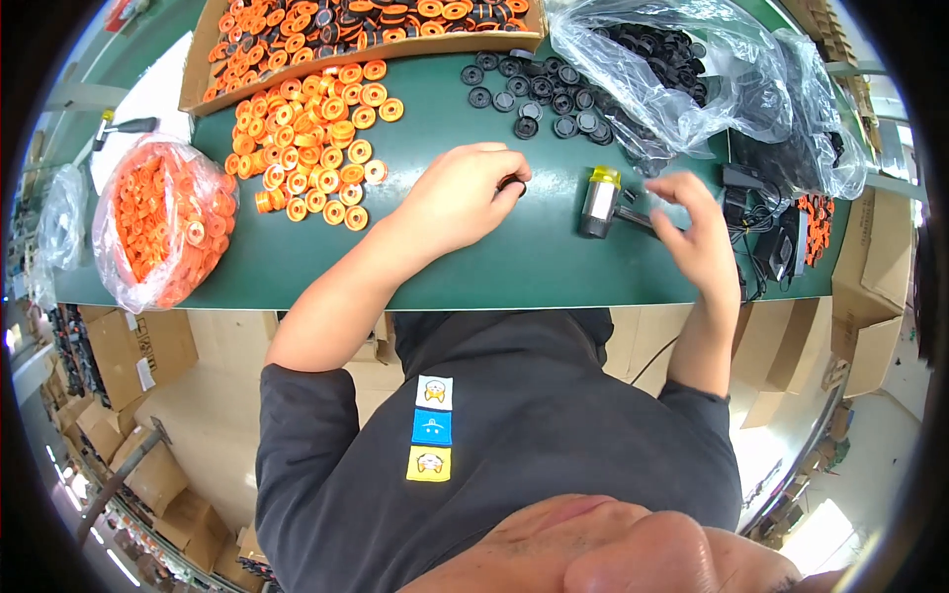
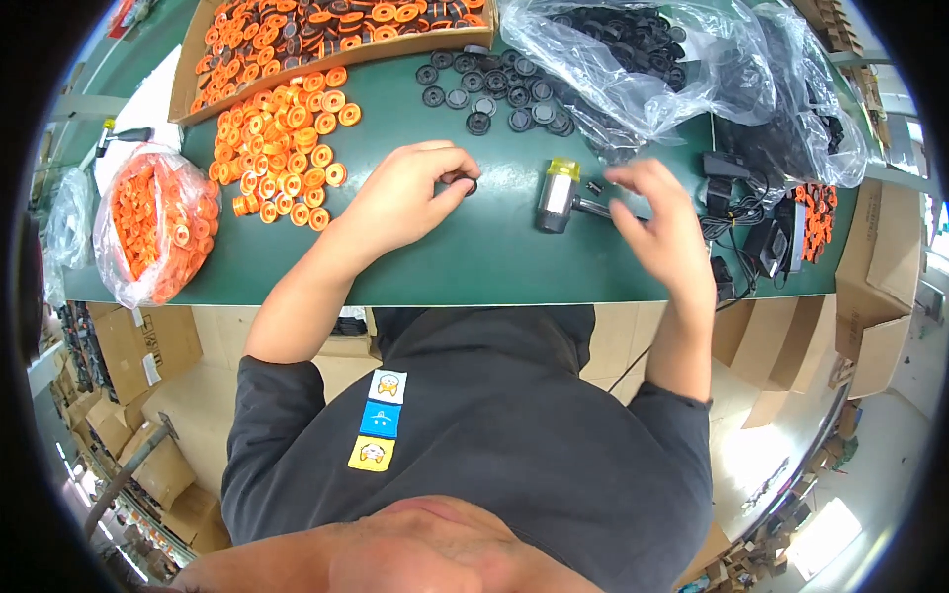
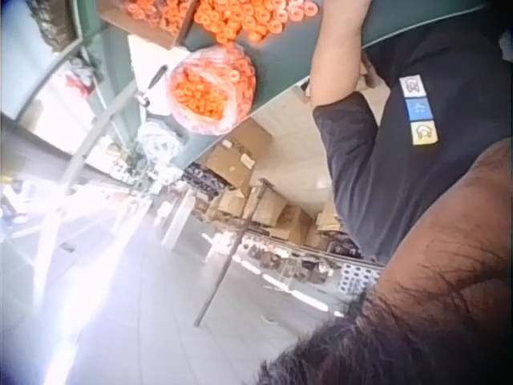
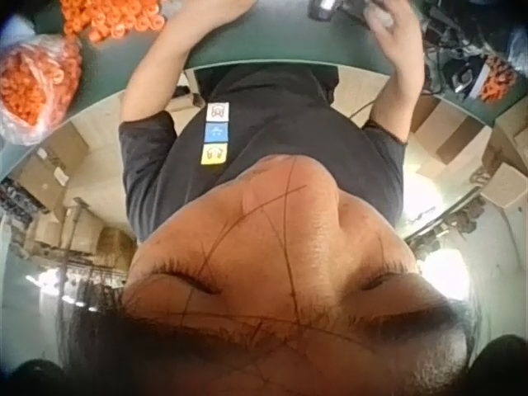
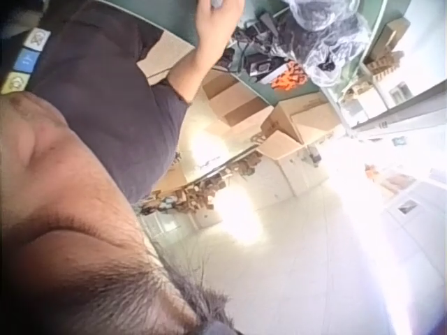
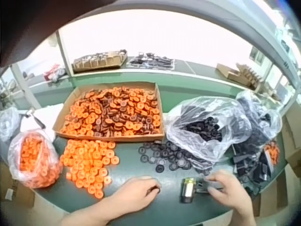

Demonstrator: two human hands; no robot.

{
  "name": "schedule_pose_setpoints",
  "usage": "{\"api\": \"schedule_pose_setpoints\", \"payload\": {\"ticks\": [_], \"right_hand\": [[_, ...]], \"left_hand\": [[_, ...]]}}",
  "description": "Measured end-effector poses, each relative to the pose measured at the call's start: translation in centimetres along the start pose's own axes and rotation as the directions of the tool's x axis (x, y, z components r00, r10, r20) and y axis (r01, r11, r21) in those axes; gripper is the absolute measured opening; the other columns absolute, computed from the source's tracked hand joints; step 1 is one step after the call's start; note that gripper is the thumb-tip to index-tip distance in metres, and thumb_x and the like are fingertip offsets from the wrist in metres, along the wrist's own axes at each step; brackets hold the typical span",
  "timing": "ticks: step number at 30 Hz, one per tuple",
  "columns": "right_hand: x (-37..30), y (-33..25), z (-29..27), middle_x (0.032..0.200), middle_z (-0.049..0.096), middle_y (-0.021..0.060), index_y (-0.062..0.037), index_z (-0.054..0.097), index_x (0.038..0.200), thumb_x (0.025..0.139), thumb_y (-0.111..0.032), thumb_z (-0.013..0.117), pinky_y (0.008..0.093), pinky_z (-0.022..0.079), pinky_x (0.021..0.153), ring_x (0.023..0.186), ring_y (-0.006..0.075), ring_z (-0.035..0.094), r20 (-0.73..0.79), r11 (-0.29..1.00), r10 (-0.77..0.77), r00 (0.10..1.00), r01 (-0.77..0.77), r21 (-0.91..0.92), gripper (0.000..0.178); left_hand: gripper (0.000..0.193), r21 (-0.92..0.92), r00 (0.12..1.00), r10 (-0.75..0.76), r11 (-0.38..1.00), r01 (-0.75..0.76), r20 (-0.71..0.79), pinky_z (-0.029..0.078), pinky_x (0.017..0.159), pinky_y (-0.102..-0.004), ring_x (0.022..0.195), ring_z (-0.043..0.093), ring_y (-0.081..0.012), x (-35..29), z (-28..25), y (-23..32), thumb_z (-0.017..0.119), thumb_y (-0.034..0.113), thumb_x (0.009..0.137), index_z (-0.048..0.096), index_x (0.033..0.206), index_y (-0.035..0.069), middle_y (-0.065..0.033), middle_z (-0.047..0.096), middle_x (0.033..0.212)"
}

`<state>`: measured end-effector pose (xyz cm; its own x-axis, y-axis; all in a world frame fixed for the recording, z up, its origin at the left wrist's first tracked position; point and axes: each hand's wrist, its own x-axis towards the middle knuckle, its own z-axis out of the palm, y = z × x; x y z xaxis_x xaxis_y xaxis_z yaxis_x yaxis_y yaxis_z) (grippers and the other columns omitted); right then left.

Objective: The person assembles circular components by fitting orange rings and black pieces together by hand, tapping them with a mallet, and placing the assembled parts into a box.

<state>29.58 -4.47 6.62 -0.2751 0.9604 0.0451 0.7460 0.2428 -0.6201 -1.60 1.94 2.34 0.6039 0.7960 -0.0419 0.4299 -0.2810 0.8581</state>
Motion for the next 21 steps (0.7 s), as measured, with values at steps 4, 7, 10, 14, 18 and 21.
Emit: {"api": "schedule_pose_setpoints", "payload": {"ticks": [4,7,10,14,18,21], "right_hand": [[-4.2,0.3,0.4,0.101,0.061,0.017,-0.0003,0.063,0.116,0.075,0.003,0.067,0.0423,0.05,0.09,0.1,0.0374,0.061,-0.014,0.924,0.148,0.989,-0.143,-0.354,0.041],[-4.8,1.5,1.4,0.095,0.057,0.0197,-0.0008,0.057,0.102,0.072,0.004,0.062,0.0492,0.048,0.082,0.092,0.0409,0.058,-0.025,0.862,0.153,0.988,-0.146,-0.485,0.03],[-5.0,1.0,1.1,0.091,0.059,0.0202,-0.0003,0.056,0.101,0.08,0.0,0.064,0.0486,0.048,0.077,0.087,0.0416,0.059,0.04,0.884,0.193,0.98,-0.156,-0.44,0.022],[-5.0,-2.7,0.6,0.087,0.061,0.0205,0.0001,0.055,0.102,0.091,-0.006,0.063,0.0467,0.048,0.073,0.081,0.0418,0.061,0.084,0.93,0.262,0.961,-0.229,-0.288,0.015],[-4.4,-5.3,1.2,0.085,0.062,0.0208,0.0,0.056,0.106,0.098,-0.013,0.06,0.0436,0.048,0.069,0.076,0.0405,0.061,0.192,0.961,0.276,0.942,-0.273,-0.039,0.016],[-3.3,-7.1,2.1,0.082,0.062,0.021,0.0001,0.056,0.106,0.097,-0.012,0.061,0.045,0.048,0.066,0.073,0.0418,0.061,0.15,0.976,0.191,0.97,-0.172,-0.133,0.016]], "left_hand": [[0.013,0.254,0.973,0.19,0.955,-0.151,-0.135,0.053,0.078,-0.0385,0.084,0.066,-0.0263,-0.2,0.6,-0.6,0.069,0.01,0.087,0.07,0.097,0.001,-0.0124,0.065,0.092],[0.013,0.193,0.981,0.147,0.974,-0.121,-0.128,0.052,0.076,-0.0376,0.082,0.065,-0.0252,0.2,-0.1,-1.3,0.069,0.012,0.088,0.07,0.096,0.002,-0.0117,0.063,0.089],[0.019,-0.075,0.995,0.004,0.997,-0.012,-0.102,0.05,0.075,-0.0304,0.079,0.06,-0.0149,0.8,-1.5,-2.1,0.065,0.018,0.095,0.071,0.102,0.001,-0.0059,0.064,0.087],[0.021,-0.248,0.982,-0.087,0.968,0.044,-0.166,0.048,0.077,-0.0264,0.079,0.057,-0.0093,1.3,-2.3,-2.8,0.063,0.017,0.098,0.071,0.106,-0.001,0.0001,0.067,0.085],[0.02,-0.372,0.974,-0.104,0.928,0.021,-0.203,0.047,0.077,-0.0237,0.081,0.056,-0.0069,1.5,-2.5,-2.6,0.063,0.017,0.098,0.071,0.107,0.0,0.0003,0.066,0.086],[0.021,-0.432,0.97,-0.118,0.902,0.015,-0.213,0.048,0.078,-0.0243,0.082,0.057,-0.0077,1.5,-2.5,-2.7,0.063,0.018,0.098,0.072,0.107,0.0,0.0001,0.066,0.087]]}}
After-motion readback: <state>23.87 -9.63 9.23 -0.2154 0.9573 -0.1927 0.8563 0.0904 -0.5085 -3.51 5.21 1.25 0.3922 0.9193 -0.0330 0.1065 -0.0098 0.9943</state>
